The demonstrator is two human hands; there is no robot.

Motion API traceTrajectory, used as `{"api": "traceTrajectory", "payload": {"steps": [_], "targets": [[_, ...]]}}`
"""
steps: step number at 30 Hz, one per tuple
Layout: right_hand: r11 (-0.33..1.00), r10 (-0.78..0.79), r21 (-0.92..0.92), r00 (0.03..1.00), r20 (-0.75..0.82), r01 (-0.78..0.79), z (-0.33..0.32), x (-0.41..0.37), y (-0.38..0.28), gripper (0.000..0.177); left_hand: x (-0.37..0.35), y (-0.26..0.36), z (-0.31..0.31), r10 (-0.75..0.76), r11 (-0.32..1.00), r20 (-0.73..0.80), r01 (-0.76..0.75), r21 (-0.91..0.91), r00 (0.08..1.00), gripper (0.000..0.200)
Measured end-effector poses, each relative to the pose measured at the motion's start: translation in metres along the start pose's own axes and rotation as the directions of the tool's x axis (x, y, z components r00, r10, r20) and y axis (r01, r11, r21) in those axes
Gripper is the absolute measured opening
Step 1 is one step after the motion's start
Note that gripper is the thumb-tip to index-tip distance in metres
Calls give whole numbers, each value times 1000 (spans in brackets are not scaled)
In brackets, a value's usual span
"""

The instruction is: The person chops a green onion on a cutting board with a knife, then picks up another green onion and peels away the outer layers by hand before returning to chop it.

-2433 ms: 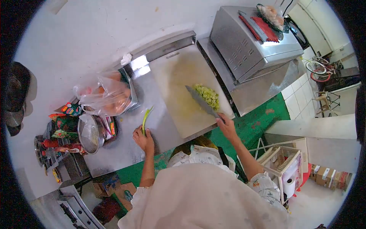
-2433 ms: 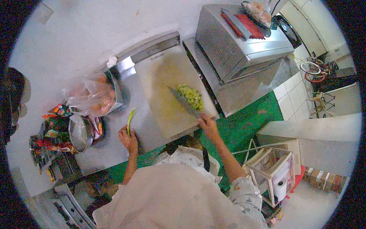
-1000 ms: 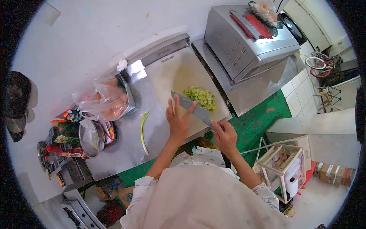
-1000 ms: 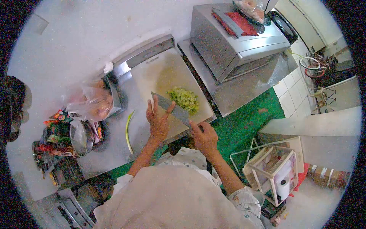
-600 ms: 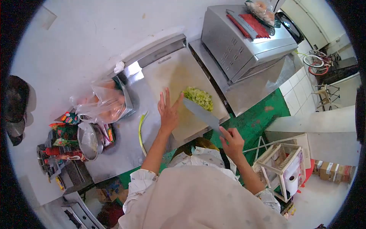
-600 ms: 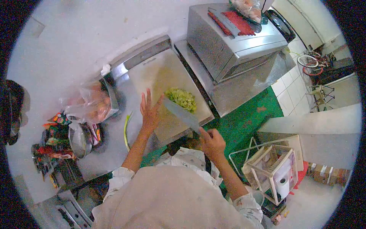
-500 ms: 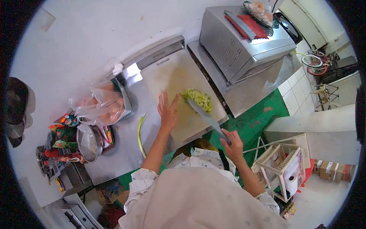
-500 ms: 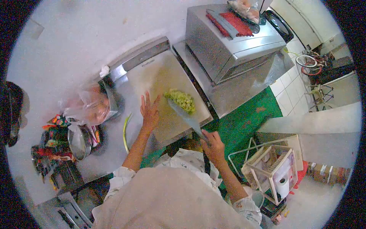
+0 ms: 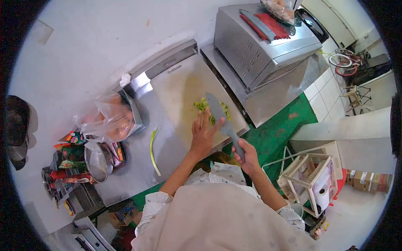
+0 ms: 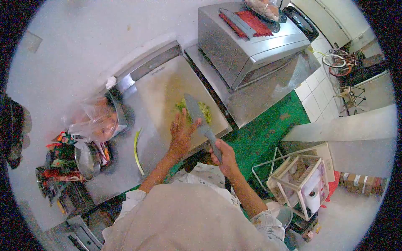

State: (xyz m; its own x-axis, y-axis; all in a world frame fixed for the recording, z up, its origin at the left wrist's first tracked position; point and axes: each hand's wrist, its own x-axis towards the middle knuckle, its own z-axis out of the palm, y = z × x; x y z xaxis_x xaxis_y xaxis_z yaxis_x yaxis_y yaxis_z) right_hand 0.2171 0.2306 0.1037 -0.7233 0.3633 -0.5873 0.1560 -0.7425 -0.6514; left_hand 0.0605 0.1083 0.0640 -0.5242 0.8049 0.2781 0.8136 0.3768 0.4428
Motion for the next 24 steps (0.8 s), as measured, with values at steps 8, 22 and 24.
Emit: {"api": "traceTrajectory", "payload": {"steps": [8, 22, 24], "targets": [[989, -13, -149, 1000, -19, 10, -7, -19, -4, 36, 41, -60, 4, -140, 978, -94, 152, 140, 986, 79], [575, -464, -711, 878, 123, 404, -12, 11, 28, 42, 27, -27, -8, -309, -803, 434, 12, -595, 846, 76], [500, -501, -740, 847, 177, 450, -14, 23, 27, 42, 26, -21, -14, -299, -830, 391, -35, -556, 870, 74]]}}
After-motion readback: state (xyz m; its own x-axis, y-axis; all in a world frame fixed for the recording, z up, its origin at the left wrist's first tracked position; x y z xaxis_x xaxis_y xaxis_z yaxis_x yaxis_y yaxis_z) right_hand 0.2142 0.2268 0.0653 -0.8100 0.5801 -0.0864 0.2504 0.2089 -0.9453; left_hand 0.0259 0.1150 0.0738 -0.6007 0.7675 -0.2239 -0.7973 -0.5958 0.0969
